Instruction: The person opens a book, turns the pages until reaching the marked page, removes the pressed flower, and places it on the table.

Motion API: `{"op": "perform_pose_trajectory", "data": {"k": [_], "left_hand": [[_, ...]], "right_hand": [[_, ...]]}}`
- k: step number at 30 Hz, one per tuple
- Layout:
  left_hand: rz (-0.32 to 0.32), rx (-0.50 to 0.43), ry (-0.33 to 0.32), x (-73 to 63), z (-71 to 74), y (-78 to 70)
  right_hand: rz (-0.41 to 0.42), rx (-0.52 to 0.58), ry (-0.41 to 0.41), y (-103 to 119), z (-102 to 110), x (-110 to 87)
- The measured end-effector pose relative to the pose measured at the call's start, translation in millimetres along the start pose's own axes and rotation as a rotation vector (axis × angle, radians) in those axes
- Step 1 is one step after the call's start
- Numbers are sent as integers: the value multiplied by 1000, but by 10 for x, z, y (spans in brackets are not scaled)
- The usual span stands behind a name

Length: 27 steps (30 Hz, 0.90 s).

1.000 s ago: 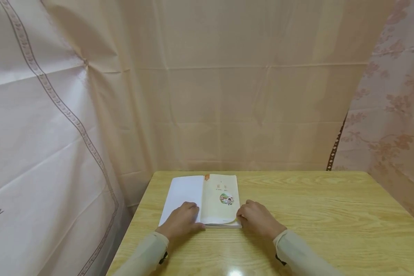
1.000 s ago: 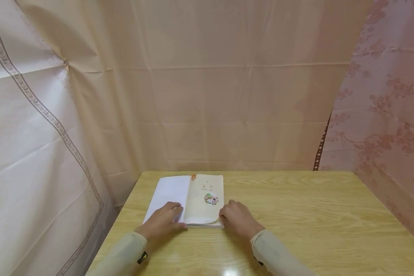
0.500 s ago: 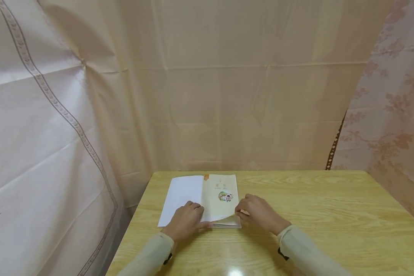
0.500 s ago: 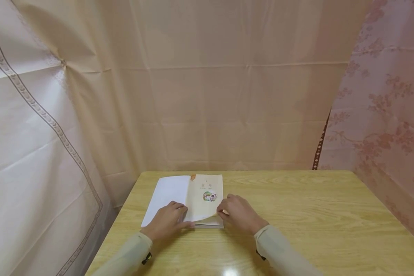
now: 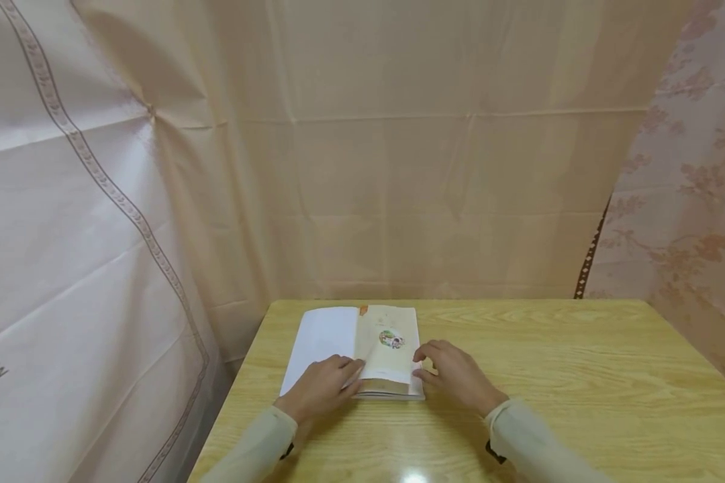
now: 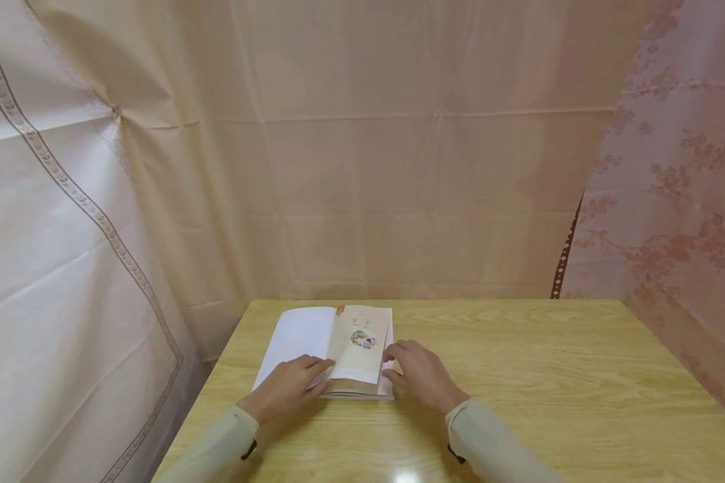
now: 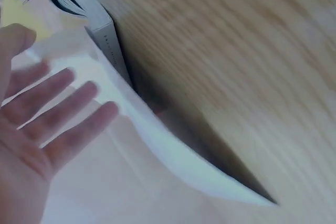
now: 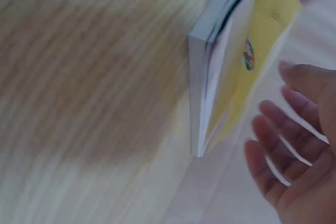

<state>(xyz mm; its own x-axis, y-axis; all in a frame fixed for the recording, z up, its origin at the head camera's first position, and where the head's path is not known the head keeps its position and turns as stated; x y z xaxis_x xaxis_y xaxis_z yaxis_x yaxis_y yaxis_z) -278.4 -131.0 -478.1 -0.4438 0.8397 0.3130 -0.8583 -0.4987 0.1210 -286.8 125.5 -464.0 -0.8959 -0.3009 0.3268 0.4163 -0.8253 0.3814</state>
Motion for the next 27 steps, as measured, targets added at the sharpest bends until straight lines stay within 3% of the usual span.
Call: {"op": "perform_pose_trajectory", "data": {"k": [5,8,13,18,21,23,27], "left_hand": [[-32,151,-210,3,212,-10],[2,212,-251,13,291,28],[19,325,-208,5,354,63],[56,385,-85,-42,314,95],[97,371,-26,-82,256,120],[113,337,-24,-106,215,131],[151,189,-20,-148,96,169]], "right_hand": [[7,-28,112,10,-111,-39],[47,-72,160,16,-179,-53],[91,-127,180,-15,-271,-70],[112,-130,160,-26,-287,-69],[118,-126,165,-17,-286,-62],[121,-120,173,-12,-280,-60],[145,-113,186,-8,-252,-61]]}}
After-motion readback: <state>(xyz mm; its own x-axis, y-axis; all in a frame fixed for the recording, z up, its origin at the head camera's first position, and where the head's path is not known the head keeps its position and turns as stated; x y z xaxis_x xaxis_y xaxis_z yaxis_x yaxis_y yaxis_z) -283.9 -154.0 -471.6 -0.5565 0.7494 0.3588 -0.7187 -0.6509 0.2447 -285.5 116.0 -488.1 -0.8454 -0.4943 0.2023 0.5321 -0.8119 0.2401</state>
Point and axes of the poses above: each hand's wrist, its own x-axis towards the middle knuckle, its own z-axis out of the back of the hand, y = z × x, the point moved 4 cm from there along x, towards the middle knuckle, and after that the axes turned 15 degrees about -z, right-handed, at the moved point
